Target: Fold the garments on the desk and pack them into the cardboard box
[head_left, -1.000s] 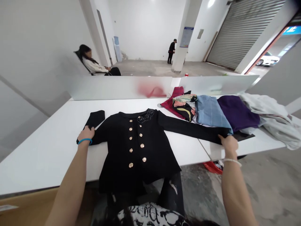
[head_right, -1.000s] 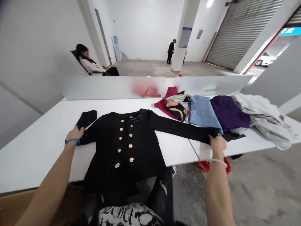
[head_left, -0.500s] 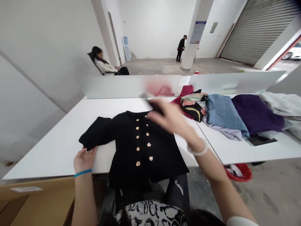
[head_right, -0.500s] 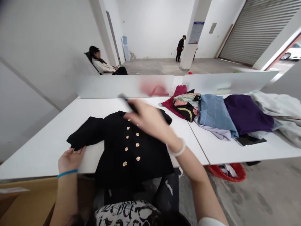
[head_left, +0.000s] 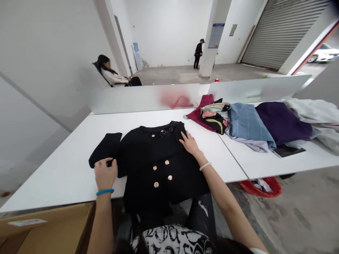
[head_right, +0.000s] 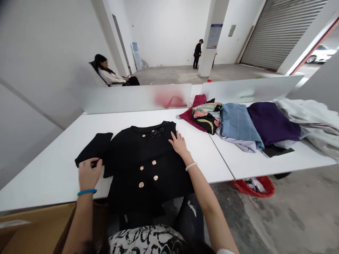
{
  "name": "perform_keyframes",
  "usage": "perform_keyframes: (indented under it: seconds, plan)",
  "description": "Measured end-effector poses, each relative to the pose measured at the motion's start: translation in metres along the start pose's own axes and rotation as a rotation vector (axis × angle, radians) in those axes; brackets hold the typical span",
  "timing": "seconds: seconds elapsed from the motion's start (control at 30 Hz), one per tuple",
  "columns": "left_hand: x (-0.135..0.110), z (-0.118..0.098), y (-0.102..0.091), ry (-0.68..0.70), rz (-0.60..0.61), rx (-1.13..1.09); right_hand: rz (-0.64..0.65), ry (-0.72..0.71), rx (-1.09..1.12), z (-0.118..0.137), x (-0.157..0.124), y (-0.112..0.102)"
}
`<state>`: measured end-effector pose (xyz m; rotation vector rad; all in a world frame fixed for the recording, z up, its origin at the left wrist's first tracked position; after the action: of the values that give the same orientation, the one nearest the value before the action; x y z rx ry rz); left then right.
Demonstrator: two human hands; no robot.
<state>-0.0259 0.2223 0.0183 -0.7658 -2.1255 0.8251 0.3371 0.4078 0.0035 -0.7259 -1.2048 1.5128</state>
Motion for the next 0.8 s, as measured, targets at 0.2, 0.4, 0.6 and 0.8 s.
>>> perform_keyframes:
  seconds: [0.2,0.4,0.6,0.8]
  plan:
    - [-0.015,-0.024,0.036,0.059,0.306,0.061,-0.092,0.073,0.301,-0.026,-0.004,0.015]
    - [-0.024,-0.032,0.024,0.191,0.544,-0.097,-0.123,0.166,0.313,-0.04,0.003,0.007]
    - [-0.07,-0.05,0.035,0.569,0.423,0.09,-0.078,0.166,0.194,-0.02,0.027,-0.007]
    - [-0.09,-0.044,0.042,0.579,0.471,0.187,0.004,0.136,-0.077,-0.001,0.046,0.004]
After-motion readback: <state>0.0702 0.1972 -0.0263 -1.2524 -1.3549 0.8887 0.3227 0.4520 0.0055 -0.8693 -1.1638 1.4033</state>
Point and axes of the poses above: each hand's wrist, its own x-axis towards the middle knuckle, its own y-axis out of the palm, z = x × y, the point moved 1 cm from there along x, towards the middle knuckle, and after that the axes turned 2 degrees about z, right-handed, at the moved point
